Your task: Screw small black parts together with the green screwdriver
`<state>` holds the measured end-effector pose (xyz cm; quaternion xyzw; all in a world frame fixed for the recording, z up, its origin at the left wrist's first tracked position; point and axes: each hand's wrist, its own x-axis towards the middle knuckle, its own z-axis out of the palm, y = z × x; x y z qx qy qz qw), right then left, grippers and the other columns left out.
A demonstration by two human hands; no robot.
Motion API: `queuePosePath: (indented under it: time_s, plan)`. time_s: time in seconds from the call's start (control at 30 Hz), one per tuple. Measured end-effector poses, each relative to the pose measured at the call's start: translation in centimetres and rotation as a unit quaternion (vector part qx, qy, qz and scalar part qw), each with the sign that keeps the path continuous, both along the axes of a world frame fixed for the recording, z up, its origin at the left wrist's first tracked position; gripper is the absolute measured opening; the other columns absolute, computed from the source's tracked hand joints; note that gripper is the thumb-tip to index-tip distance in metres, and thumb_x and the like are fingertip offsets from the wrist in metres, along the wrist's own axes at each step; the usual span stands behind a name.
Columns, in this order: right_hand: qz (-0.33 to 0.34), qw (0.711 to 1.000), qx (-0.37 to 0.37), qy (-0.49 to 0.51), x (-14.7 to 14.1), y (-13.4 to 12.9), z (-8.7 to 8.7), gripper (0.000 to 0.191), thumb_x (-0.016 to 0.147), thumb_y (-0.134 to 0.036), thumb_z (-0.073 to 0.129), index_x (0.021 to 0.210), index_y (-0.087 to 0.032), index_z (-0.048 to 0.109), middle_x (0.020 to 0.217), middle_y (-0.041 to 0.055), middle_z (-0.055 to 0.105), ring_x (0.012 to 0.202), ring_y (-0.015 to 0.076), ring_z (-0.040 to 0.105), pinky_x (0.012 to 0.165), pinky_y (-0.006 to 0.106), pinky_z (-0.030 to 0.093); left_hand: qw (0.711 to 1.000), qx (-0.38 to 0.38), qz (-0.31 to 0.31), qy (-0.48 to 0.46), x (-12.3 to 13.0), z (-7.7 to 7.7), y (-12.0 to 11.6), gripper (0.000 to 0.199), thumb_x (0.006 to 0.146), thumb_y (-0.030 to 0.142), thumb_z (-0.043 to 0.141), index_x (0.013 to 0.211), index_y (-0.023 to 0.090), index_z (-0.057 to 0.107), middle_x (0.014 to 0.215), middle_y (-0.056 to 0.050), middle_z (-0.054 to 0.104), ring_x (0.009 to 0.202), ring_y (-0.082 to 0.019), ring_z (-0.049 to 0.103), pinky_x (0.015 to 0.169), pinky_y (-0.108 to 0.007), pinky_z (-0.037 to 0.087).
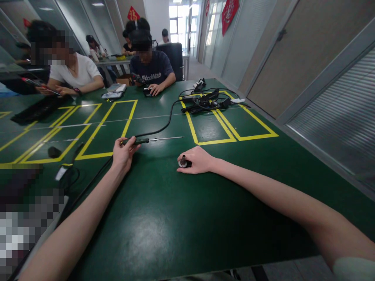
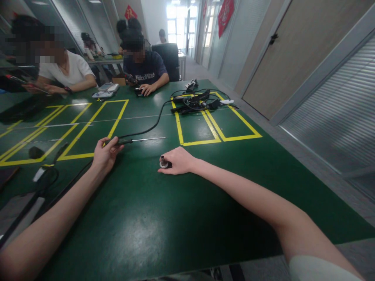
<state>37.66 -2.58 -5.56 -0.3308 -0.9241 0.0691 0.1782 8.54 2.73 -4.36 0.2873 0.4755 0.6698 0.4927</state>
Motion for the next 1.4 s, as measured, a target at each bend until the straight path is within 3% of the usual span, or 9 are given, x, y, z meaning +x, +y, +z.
queuePosePath:
  time_s: [0.17, 0.33, 0.5, 0.67, 0.9, 1.1, 1.23, 1.3, 1.4]
  plan:
    - [-0.080, 0.996, 0.004, 0.027, 4.3, 0.4, 0.9, 0.039, 0.092, -0.055, 0.065, 0.097, -0.018, 0.077, 0.082, 0.0072, 0.080, 0.073, 0.0225, 0.074, 0.066, 0.030, 0.048, 1.000, 0.006, -0.006, 0.000, 0.0, -0.1, -0.1, 0.036, 0.079, 0.004, 0.078, 0.090, 0.021, 0.048, 0.076, 0.007, 0.062, 0.061, -0.009, 0.069, 0.063, -0.022, 0.065]
    - [-0.230, 0.973, 0.015, 0.001, 11.4, 1.7, 1.5, 0.042, 0.089, -0.058, 0.062, 0.095, -0.020, 0.079, 0.083, 0.0091, 0.080, 0.077, 0.0277, 0.076, 0.071, 0.035, 0.053, 1.000, 0.013, -0.013, 0.002, -0.2, -0.6, 0.1, 0.040, 0.075, 0.008, 0.083, 0.090, 0.021, 0.049, 0.076, 0.007, 0.062, 0.060, -0.008, 0.068, 0.064, -0.022, 0.065]
    - [-0.396, 0.917, 0.017, -0.039, 18.0, 2.8, 1.8, 0.038, 0.086, -0.054, 0.064, 0.090, -0.019, 0.078, 0.088, 0.0117, 0.081, 0.086, 0.0327, 0.075, 0.072, 0.037, 0.051, 1.000, 0.018, -0.016, 0.000, -0.3, -0.9, 0.2, 0.043, 0.073, 0.010, 0.086, 0.090, 0.022, 0.048, 0.078, 0.007, 0.062, 0.061, -0.008, 0.068, 0.064, -0.022, 0.065]
    - [-0.515, 0.855, -0.029, -0.051, 20.3, 2.7, 2.3, 0.036, 0.090, -0.046, 0.068, 0.100, -0.013, 0.077, 0.097, 0.0185, 0.079, 0.089, 0.0305, 0.071, 0.070, 0.034, 0.045, 1.000, 0.015, -0.013, 0.003, -0.2, -0.8, 0.1, 0.041, 0.074, 0.009, 0.084, 0.090, 0.021, 0.048, 0.079, 0.006, 0.063, 0.063, -0.009, 0.069, 0.065, -0.023, 0.065]
    - [-0.548, 0.833, -0.057, -0.051, 20.4, 2.5, 2.2, 0.037, 0.092, -0.049, 0.069, 0.103, -0.014, 0.073, 0.100, 0.0209, 0.076, 0.086, 0.0288, 0.065, 0.069, 0.034, 0.040, 1.000, 0.017, -0.008, 0.002, -0.2, -1.0, 0.3, 0.040, 0.075, 0.009, 0.083, 0.090, 0.022, 0.048, 0.079, 0.006, 0.062, 0.064, -0.009, 0.070, 0.064, -0.022, 0.064]
    - [-0.568, 0.821, -0.053, -0.015, 21.3, 1.4, 2.0, 0.043, 0.084, -0.058, 0.072, 0.104, -0.021, 0.064, 0.089, 0.0115, 0.071, 0.077, 0.0259, 0.060, 0.065, 0.035, 0.038, 1.000, 0.021, -0.011, 0.004, -0.2, -1.3, 0.3, 0.044, 0.073, 0.011, 0.086, 0.090, 0.022, 0.048, 0.081, 0.006, 0.062, 0.064, -0.009, 0.070, 0.065, -0.023, 0.065]
    - [-0.513, 0.848, -0.089, 0.098, 22.3, 0.0, 1.8, 0.058, 0.072, -0.072, 0.071, 0.097, -0.020, 0.065, 0.070, 0.0041, 0.061, 0.067, 0.0237, 0.056, 0.063, 0.037, 0.041, 1.000, 0.022, -0.017, 0.015, 0.0, -1.2, 0.1, 0.043, 0.073, 0.010, 0.086, 0.090, 0.021, 0.048, 0.083, 0.005, 0.064, 0.068, -0.011, 0.072, 0.066, -0.024, 0.065]
    - [-0.489, 0.854, -0.102, 0.144, 22.4, -0.7, 1.8, 0.058, 0.068, -0.069, 0.072, 0.096, -0.019, 0.068, 0.069, 0.0035, 0.060, 0.065, 0.0226, 0.055, 0.066, 0.039, 0.043, 0.999, 0.023, -0.017, 0.017, 0.0, -1.1, 0.1, 0.042, 0.073, 0.010, 0.085, 0.090, 0.021, 0.049, 0.082, 0.005, 0.063, 0.070, -0.012, 0.072, 0.065, -0.023, 0.065]
    - [-0.504, 0.836, -0.125, 0.176, 22.2, -1.4, 2.2, 0.042, 0.069, -0.051, 0.074, 0.094, -0.017, 0.072, 0.071, 0.0050, 0.063, 0.067, 0.0224, 0.057, 0.068, 0.040, 0.045, 0.999, 0.026, -0.018, 0.019, 0.1, -1.1, 0.0, 0.040, 0.074, 0.009, 0.084, 0.090, 0.021, 0.049, 0.082, 0.005, 0.062, 0.069, -0.011, 0.072, 0.063, -0.023, 0.065]
